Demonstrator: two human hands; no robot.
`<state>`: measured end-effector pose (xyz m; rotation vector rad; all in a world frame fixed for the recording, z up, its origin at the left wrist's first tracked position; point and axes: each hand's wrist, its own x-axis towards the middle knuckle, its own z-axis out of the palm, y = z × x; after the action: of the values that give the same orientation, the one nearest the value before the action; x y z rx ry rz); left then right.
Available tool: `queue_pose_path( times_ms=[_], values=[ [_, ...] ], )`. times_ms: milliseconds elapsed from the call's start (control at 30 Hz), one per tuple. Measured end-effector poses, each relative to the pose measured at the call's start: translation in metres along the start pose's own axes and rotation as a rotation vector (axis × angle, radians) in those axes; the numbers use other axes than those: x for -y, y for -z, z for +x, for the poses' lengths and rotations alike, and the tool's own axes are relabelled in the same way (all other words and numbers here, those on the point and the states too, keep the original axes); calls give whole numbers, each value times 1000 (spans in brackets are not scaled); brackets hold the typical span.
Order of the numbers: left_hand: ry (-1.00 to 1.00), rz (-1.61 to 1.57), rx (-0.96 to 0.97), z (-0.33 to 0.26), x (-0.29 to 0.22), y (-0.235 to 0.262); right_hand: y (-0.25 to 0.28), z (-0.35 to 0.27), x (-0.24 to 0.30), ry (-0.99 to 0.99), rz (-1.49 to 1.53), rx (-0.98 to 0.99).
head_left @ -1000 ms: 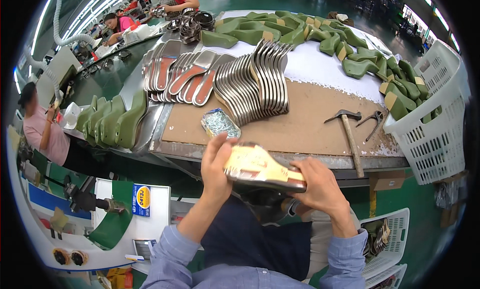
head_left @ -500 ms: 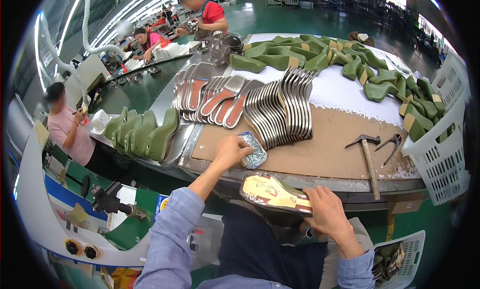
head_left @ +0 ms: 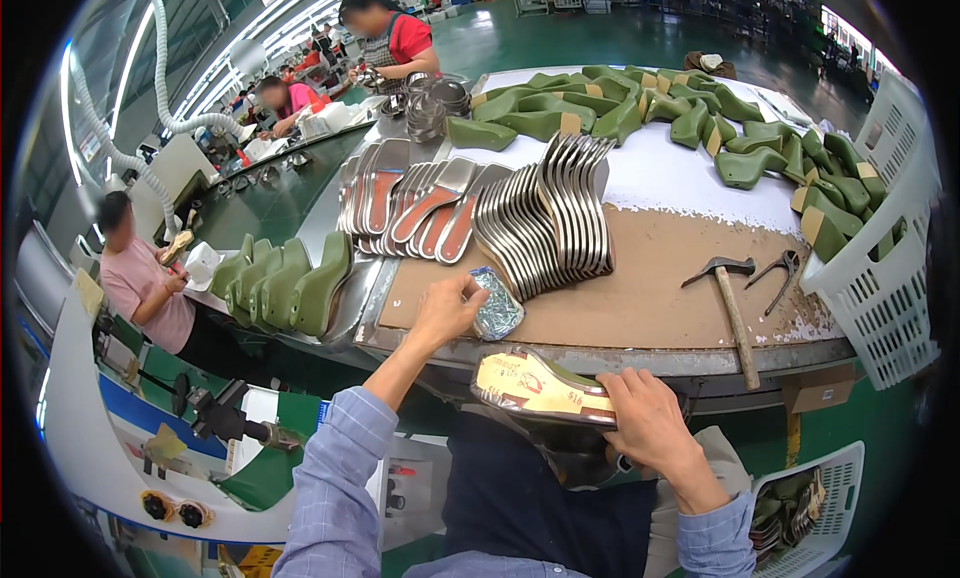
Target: The person assembles green slipper uppers with metal insoles in a factory setting. They repeatedly pick up a slipper upper, insert a metal insole, and use a hammer to drive nails into the sole to secure the components. The finished slippers are placed in a pile on the table.
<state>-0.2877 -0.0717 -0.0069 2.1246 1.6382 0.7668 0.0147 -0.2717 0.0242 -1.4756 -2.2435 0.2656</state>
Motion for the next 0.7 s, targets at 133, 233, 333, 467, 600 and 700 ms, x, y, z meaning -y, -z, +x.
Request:
queue_pose_path(
  times_ms=[133, 233, 333, 467, 600, 700],
  values=[
    [1, -29, 30, 4, -1, 3, 0, 0, -1, -1, 2, 2],
    [-32, -65, 59, 9, -1, 4, 1, -1, -1, -8, 2, 5],
    [-32, -71, 79, 13, 1, 6, 0, -1, -2, -18, 5, 12],
    [-29, -49, 68, 13, 5, 7, 2, 1, -2, -22, 6, 42],
    [-43, -112, 83, 11, 14, 2, 2, 0, 0, -15, -13, 41],
    [-18, -181, 80, 6, 1, 7, 1, 0, 1, -2, -6, 23]
  ],
)
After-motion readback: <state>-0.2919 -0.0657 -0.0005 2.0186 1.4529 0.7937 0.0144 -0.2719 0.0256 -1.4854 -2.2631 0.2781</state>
